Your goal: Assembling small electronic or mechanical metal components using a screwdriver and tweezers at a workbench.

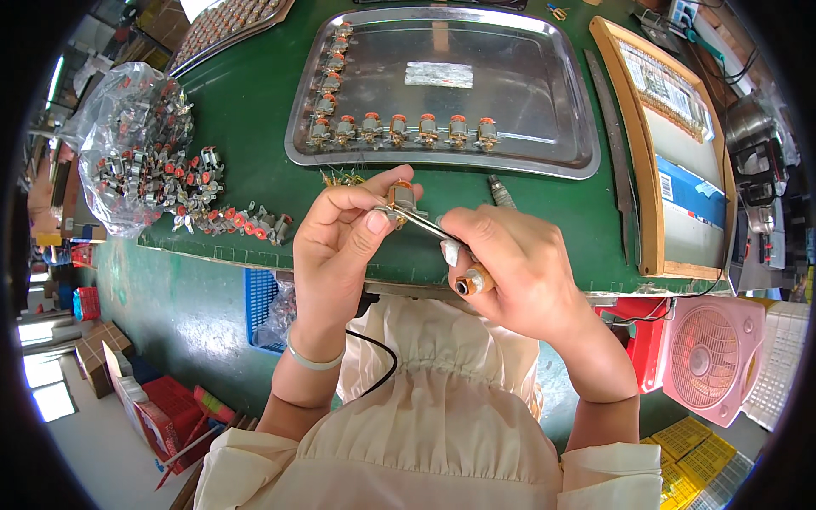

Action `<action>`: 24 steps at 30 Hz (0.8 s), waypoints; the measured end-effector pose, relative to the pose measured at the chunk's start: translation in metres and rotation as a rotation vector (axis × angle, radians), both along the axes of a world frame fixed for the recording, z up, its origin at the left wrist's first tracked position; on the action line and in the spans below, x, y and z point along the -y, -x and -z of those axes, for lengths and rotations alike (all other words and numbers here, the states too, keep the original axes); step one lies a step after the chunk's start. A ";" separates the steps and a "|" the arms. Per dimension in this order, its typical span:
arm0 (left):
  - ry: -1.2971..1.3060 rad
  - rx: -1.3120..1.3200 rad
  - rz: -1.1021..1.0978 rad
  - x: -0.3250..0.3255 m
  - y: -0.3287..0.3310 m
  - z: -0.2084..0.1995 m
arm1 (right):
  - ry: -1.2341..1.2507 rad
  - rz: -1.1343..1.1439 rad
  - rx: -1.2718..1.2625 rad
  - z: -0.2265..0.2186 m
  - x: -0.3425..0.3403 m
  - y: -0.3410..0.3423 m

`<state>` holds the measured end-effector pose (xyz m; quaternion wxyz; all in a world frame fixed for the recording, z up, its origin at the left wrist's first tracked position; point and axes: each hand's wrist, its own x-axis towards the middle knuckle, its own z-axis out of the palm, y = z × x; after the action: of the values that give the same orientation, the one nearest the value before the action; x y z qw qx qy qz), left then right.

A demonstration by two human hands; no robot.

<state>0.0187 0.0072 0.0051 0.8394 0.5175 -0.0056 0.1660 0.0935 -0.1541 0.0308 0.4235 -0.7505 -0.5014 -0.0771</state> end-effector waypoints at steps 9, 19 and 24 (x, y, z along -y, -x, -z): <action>-0.225 0.144 -0.079 0.000 -0.001 0.004 | -0.006 0.006 -0.351 -0.012 0.001 0.013; -0.300 0.164 -0.052 -0.004 -0.003 0.003 | -0.038 0.020 -0.179 -0.006 0.002 0.015; -0.331 0.132 -0.005 -0.007 -0.002 0.002 | -0.012 0.017 -0.259 -0.008 0.004 0.017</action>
<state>0.0202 0.0147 0.0029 0.7400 0.6368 -0.0865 0.1985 0.0764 -0.1581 0.0386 0.4885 -0.7558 -0.4358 0.0141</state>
